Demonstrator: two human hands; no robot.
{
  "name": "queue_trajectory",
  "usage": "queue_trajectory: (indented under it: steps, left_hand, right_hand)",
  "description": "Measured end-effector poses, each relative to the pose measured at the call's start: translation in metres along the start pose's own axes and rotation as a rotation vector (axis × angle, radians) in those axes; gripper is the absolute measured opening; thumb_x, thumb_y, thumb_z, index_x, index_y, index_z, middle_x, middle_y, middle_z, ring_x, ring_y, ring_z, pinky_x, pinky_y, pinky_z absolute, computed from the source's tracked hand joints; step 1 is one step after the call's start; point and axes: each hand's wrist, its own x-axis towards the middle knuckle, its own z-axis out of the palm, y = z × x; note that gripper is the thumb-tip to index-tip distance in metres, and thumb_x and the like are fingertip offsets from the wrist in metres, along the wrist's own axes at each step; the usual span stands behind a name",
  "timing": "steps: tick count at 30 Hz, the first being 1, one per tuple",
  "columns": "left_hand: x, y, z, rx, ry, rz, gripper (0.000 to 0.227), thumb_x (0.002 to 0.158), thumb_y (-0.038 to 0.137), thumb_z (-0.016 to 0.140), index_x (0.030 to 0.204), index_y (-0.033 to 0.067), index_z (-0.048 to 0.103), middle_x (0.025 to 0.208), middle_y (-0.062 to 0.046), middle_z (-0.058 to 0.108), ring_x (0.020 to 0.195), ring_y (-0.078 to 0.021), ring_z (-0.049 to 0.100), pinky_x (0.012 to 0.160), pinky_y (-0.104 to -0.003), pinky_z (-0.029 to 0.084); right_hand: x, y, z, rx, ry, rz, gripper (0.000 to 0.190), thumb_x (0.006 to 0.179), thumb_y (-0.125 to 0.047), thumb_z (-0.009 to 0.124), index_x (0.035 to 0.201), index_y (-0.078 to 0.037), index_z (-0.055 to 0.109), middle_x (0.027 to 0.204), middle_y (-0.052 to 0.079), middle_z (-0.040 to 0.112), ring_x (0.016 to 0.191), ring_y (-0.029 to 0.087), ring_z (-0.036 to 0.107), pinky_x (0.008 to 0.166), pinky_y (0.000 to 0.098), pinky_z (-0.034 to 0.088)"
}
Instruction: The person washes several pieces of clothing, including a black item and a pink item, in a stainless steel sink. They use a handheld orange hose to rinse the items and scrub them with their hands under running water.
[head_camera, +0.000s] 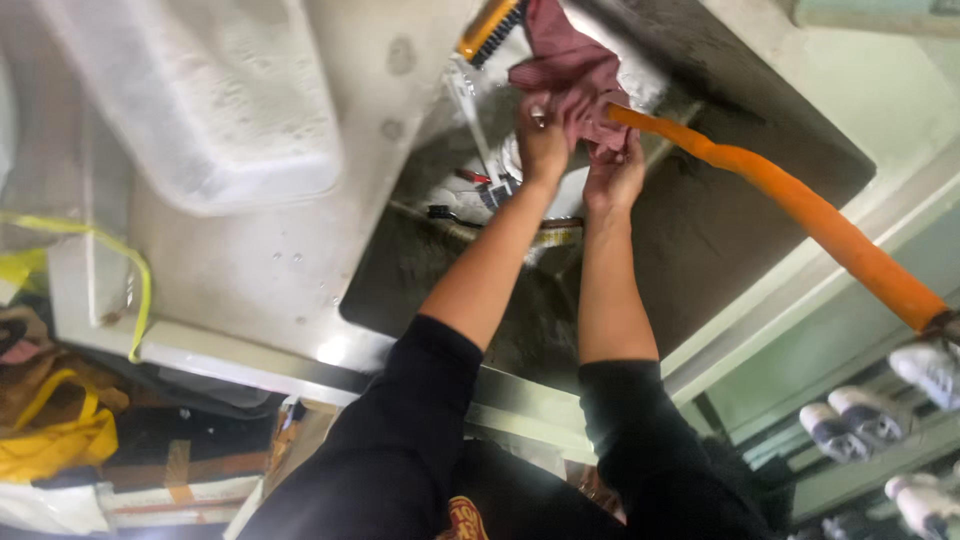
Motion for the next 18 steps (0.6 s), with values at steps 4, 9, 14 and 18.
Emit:
queue_trajectory:
  steps: [4,9,14,18]
  left_hand:
    - [0.085,-0.072,-0.002,1.479,-0.029,0.576,0.024,0.09,0.03,0.057,0.089,0.0087,0.068,0.078,-0.019,0.067,0.066,-0.0321,0.069,0.052,-0.039,0.055]
    - [0.06,0.02,0.025,0.483,-0.039,-0.464,0.035,0.086,0.051,0.053,0.085,0.0197,0.068,0.07,-0.003,0.074,0.051,-0.0259,0.071,0.035,-0.039,0.056]
    - [-0.002,0.041,0.037,0.895,-0.268,0.282,0.028,0.089,0.022,0.053,0.103,0.0029,0.068,0.103,-0.026,0.069,0.118,-0.0387,0.059,0.103,-0.044,0.049]
    - [-0.06,0.127,0.006,1.187,-0.532,-0.09,0.035,0.093,0.036,0.036,0.098,0.0123,0.06,0.083,-0.019,0.072,0.09,-0.0397,0.071,0.075,-0.052,0.058]
  right_hand:
    - [-0.048,-0.002,0.023,-0.227,-0.296,0.14,0.014,0.088,-0.024,0.065,0.096,-0.011,0.064,0.109,0.007,0.065,0.105,0.021,0.062,0.093,0.0357,0.051]
    - [0.068,0.023,-0.064,-0.756,-0.112,0.115,0.02,0.081,-0.039,0.053,0.083,-0.019,0.057,0.086,0.003,0.068,0.078,0.023,0.066,0.072,0.0408,0.054]
    - [0.081,0.007,-0.007,-0.45,-0.394,0.61,0.016,0.087,-0.025,0.06,0.076,-0.019,0.051,0.071,-0.008,0.055,0.063,0.008,0.054,0.06,0.0218,0.045]
    - [0.079,-0.007,0.022,-0.226,-0.503,0.89,0.025,0.091,-0.017,0.065,0.073,-0.018,0.048,0.062,-0.015,0.048,0.054,-0.002,0.046,0.052,0.0102,0.04]
